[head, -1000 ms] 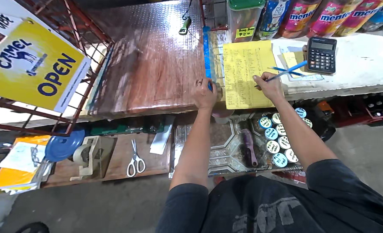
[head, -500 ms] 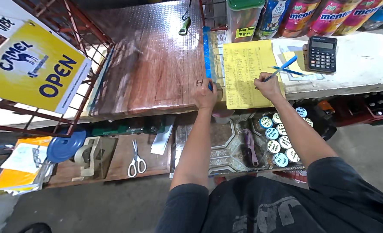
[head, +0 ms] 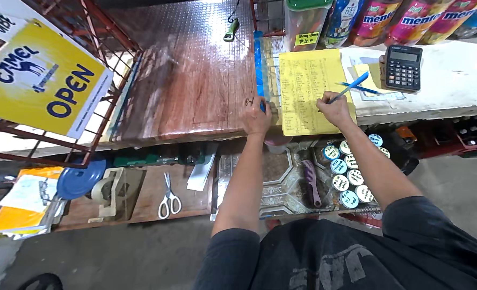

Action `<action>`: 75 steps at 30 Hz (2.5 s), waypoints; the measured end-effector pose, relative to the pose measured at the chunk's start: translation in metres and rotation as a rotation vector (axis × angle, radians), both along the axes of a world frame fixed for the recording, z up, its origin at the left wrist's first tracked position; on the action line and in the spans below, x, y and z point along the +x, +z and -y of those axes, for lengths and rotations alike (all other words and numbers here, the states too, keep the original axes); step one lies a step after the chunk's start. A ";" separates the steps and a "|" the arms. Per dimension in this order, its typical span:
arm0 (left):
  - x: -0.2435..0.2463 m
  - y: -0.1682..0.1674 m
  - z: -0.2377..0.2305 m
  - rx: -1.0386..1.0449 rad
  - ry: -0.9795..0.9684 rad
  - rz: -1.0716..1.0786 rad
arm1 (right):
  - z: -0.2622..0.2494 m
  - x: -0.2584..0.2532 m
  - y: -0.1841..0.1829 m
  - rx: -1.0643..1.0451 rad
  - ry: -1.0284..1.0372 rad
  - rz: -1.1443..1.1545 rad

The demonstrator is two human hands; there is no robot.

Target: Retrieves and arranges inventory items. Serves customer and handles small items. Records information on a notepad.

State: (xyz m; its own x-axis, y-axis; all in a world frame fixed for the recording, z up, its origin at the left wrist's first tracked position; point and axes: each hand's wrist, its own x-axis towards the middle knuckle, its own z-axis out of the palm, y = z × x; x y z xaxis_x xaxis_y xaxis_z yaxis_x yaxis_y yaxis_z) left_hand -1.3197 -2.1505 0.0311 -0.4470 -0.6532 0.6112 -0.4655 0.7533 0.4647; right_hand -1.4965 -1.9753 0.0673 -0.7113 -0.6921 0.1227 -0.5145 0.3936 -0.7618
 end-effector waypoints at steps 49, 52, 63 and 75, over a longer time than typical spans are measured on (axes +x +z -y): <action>0.001 0.004 -0.002 0.005 0.026 0.030 | -0.027 -0.025 0.008 -0.224 -0.151 0.161; 0.002 0.002 -0.002 0.013 0.026 0.043 | -0.028 -0.019 0.000 -0.259 -0.151 0.040; 0.002 0.001 -0.001 0.003 0.018 0.024 | -0.031 -0.020 -0.008 -0.255 -0.165 -0.021; 0.003 0.005 -0.003 0.036 0.009 0.044 | -0.028 -0.021 0.005 -0.198 -0.157 0.106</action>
